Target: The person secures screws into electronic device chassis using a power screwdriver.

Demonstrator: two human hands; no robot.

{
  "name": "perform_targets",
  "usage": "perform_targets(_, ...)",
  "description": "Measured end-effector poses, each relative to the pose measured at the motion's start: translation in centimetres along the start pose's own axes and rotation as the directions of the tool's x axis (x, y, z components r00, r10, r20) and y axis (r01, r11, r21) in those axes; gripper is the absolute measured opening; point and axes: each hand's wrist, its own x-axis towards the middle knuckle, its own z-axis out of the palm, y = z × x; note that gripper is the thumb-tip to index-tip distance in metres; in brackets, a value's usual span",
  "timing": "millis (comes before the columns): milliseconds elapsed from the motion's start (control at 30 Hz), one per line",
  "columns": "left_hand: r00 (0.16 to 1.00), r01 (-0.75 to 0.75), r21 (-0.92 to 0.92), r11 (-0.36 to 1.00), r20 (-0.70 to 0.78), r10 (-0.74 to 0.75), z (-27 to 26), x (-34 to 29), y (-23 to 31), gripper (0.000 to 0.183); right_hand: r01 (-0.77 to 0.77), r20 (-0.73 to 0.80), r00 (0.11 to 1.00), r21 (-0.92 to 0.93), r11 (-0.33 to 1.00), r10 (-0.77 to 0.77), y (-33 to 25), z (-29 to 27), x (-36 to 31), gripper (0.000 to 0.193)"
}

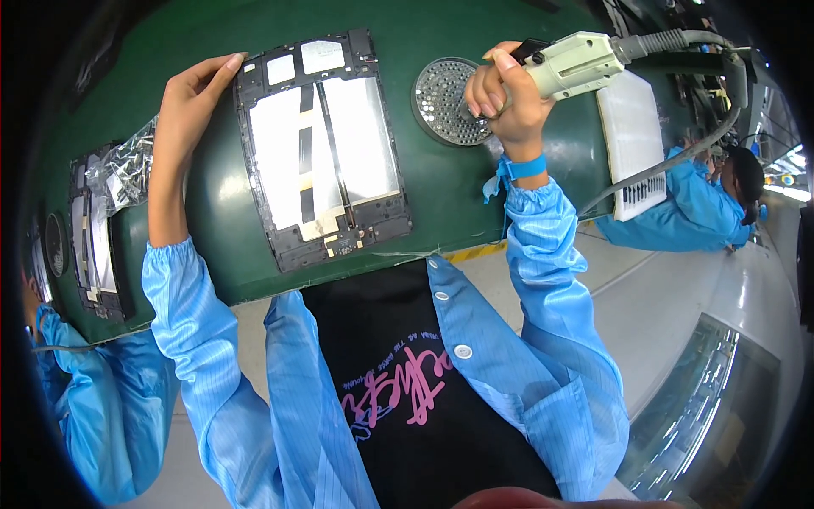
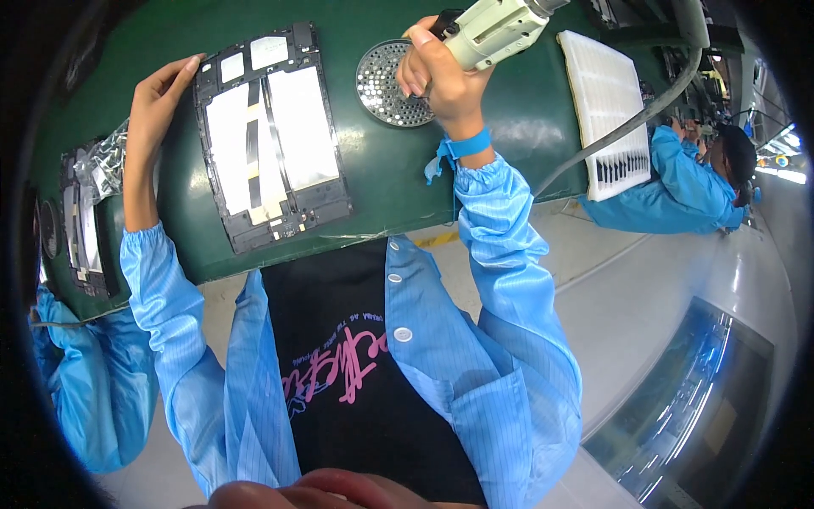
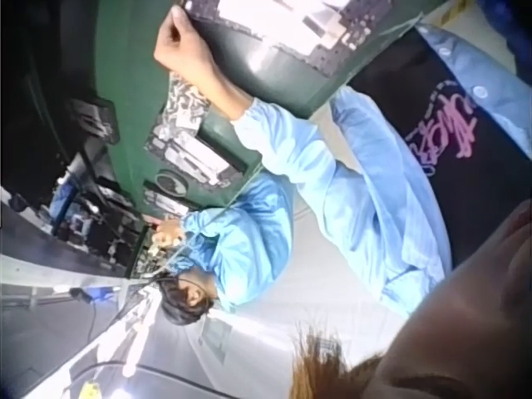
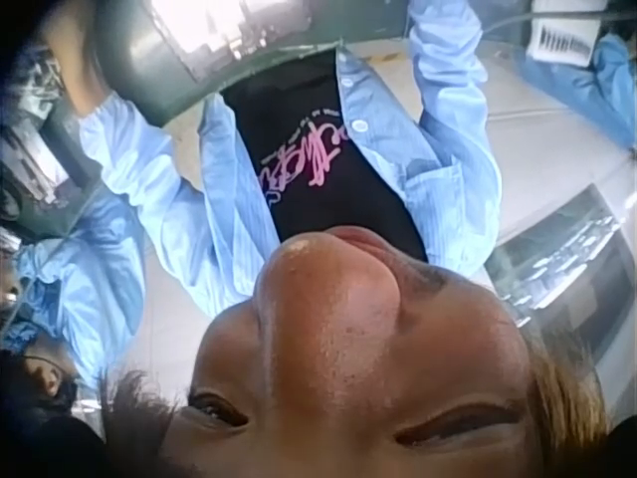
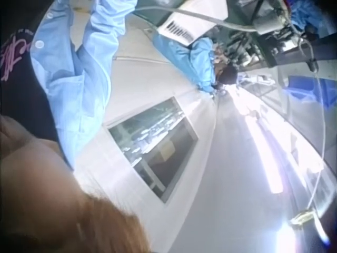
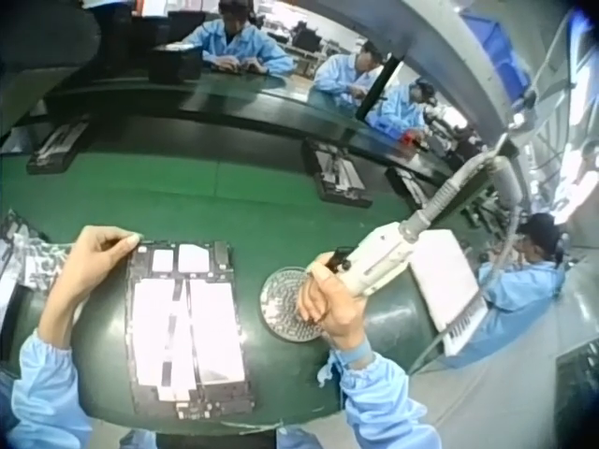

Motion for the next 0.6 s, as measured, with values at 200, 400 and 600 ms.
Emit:
perform_targets(200, 0.997, -0.072, 0.069, 0.995, 0.000, 0.072, -0.3, 0.6, -0.3, 0.035, -0.004, -0.017, 1.000, -0.027, 1.000, 0.004, -0.3, 0.4, 0.2, 0.014)
perform_targets(400, 0.990, -0.142, 0.056, 0.988, 0.030, 0.140, -1.5, 0.4, -1.4, 0.032, -0.045, 0.009, 0.999, 0.017, 0.999, 0.045, 0.2, 0.8, 0.5, 0.036)
perform_targets(600, 0.989, -0.114, -0.132, 0.985, 0.082, 0.126, -1.2, 0.6, -0.8, 0.028, 0.028, 0.064, 0.997, 0.071, 0.997, -0.032, -1.0, -0.1, 0.1, 0.036)
